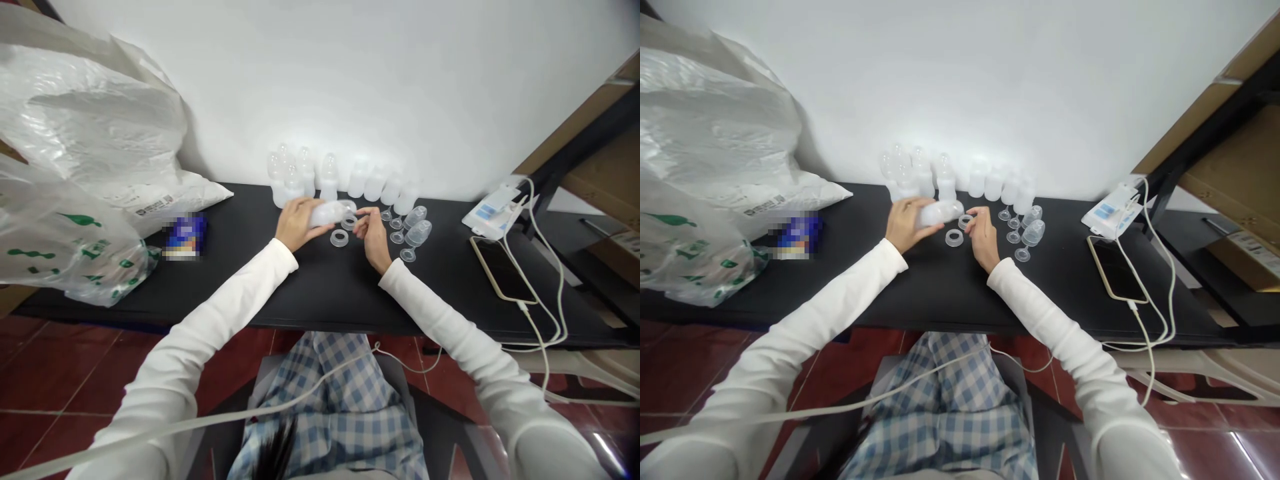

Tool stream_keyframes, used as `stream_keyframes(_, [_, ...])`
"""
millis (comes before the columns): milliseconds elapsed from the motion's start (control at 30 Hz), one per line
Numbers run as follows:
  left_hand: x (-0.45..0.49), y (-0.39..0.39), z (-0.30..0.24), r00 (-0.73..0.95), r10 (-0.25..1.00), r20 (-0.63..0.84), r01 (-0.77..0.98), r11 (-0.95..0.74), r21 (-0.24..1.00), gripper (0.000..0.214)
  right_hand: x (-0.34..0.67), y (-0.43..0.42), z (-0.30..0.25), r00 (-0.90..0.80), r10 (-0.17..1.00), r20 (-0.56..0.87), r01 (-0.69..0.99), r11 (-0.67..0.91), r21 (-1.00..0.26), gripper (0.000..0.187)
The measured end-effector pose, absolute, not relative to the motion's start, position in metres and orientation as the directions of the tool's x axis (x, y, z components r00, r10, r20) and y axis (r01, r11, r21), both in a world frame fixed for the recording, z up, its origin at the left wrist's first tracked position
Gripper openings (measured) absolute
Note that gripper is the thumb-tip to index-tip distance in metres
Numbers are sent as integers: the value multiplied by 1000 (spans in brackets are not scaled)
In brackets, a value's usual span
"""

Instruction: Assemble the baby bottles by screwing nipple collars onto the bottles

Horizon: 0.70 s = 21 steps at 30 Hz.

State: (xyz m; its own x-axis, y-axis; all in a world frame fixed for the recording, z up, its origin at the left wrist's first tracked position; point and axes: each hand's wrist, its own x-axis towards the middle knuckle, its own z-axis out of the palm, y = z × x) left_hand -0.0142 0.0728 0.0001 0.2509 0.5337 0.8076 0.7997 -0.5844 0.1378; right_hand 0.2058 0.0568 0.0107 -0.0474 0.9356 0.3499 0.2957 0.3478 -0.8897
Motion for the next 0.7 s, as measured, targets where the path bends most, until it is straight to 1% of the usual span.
stream_keyframes(33, [-20,74,-2,119,533,838,819,-529,220,61,209,59,12,-19,905,425,459,385,-801,54])
stream_keyframes(67, [-26,74,-5,-14,526,851,821,-480,310,62,213,61,14,-15,873,487,635,385,-670,49])
stream_keyframes(100, [-33,74,-8,-141,518,844,803,-439,403,61,216,64,14,-26,851,525,783,343,-518,44])
stream_keyframes(133, [-41,75,-10,-249,518,819,769,-409,492,58,219,66,13,-45,849,527,879,284,-383,39])
stream_keyframes(167, [-48,75,-13,-338,521,784,729,-382,568,54,220,68,12,-56,857,512,936,223,-272,37])
stream_keyframes(233, [-61,76,-17,-461,533,709,668,-318,673,46,222,72,6,-56,878,475,983,133,-130,37])
stream_keyframes(300, [-70,78,-19,-537,550,640,632,-241,737,44,221,77,-1,-54,888,457,994,91,-59,39])
stream_keyframes(400, [-76,82,-21,-567,576,589,614,-182,768,47,221,85,-7,-43,899,436,998,62,-31,43])
stream_keyframes(500, [-75,87,-22,-505,620,601,627,-215,749,50,222,92,-9,-27,916,399,999,38,-19,45])
stream_keyframes(567, [-73,88,-22,-487,644,590,612,-230,756,53,223,94,-9,-20,920,391,1000,23,-3,47])
stream_keyframes(633, [-70,84,-21,-505,637,582,594,-232,770,57,223,95,-9,-14,917,398,1000,13,5,50])
stream_keyframes(700, [-70,69,-17,-528,609,592,574,-258,777,54,224,94,-10,-13,910,414,1000,14,2,52])
